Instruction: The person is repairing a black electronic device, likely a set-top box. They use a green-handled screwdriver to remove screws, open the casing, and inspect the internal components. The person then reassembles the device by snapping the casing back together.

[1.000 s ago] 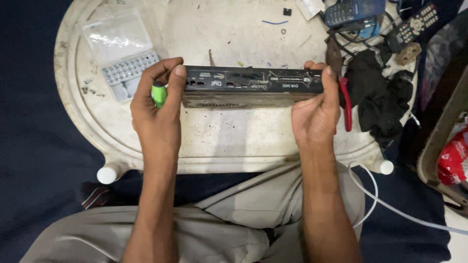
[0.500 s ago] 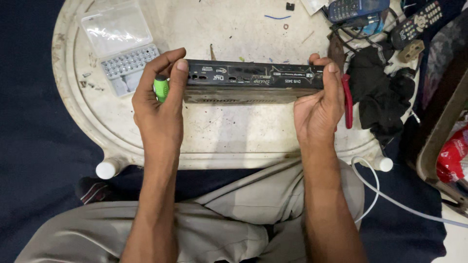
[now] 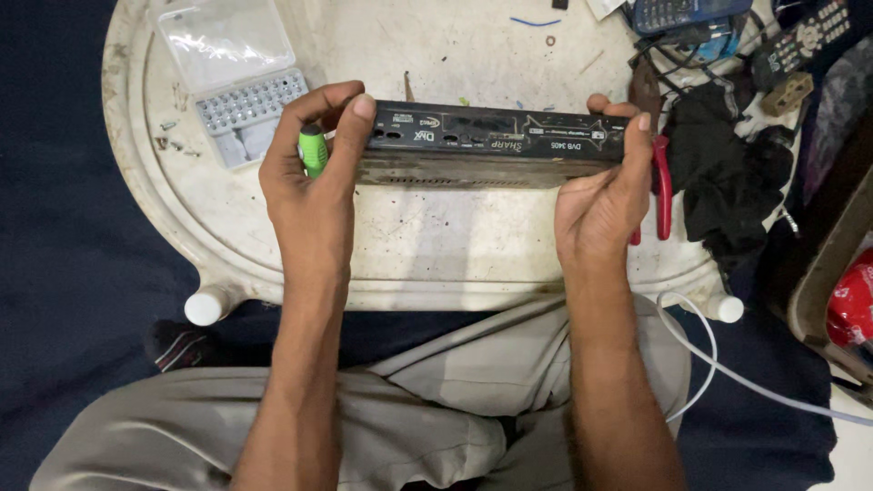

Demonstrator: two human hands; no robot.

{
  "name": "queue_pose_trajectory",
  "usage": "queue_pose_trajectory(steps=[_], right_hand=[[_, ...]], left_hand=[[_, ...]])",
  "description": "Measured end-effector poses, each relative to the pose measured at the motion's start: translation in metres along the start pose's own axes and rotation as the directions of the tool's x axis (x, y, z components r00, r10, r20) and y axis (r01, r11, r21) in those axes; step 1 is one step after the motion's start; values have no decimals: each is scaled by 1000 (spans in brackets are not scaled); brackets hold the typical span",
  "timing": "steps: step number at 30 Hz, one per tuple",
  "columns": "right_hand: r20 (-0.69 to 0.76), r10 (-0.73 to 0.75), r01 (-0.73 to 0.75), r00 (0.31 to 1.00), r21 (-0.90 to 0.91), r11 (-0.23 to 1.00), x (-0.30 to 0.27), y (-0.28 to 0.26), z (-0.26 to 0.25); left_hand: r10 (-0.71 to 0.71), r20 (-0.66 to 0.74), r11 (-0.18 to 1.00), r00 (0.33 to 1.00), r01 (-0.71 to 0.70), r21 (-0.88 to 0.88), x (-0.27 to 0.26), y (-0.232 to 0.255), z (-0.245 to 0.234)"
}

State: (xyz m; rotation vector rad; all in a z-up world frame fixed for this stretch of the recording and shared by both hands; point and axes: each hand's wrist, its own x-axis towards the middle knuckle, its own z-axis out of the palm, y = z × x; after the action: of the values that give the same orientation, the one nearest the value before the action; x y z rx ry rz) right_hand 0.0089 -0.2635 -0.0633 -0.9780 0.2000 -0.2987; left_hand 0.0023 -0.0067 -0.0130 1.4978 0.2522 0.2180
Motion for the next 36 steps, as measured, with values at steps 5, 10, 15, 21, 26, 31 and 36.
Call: queue_pose_trajectory(steps=[5, 10, 15, 21, 26, 31, 36], right_hand=[[-5, -20, 19, 1000, -36, 999, 0, 2, 9], [-35, -14, 12, 999, -61, 998, 0, 1, 11], [-68, -38, 31, 997, -98, 995, 1, 3, 13], [-80, -132, 124, 988, -103, 987, 0, 8, 16], [-73, -134, 126, 988, -104, 987, -1, 6, 15], [-69, -108, 103, 992, -72, 992, -3, 3, 14], [-87, -24, 28, 996, 46, 999, 1, 2, 9]], left_hand=[[39, -2, 999, 999, -39, -32, 1, -5, 1], [22, -9, 998, 1000, -22, 62, 0, -5, 1], [90, -1, 989, 996, -89, 119, 0, -1, 2], [63, -40, 984, 997, -56, 172, -4, 3, 7], [61, -72, 980, 996, -46, 195, -5, 5, 12], [77, -130, 986, 989, -56, 160, -8, 3, 18], [104, -90, 979, 990, -85, 188, -8, 1, 14]])
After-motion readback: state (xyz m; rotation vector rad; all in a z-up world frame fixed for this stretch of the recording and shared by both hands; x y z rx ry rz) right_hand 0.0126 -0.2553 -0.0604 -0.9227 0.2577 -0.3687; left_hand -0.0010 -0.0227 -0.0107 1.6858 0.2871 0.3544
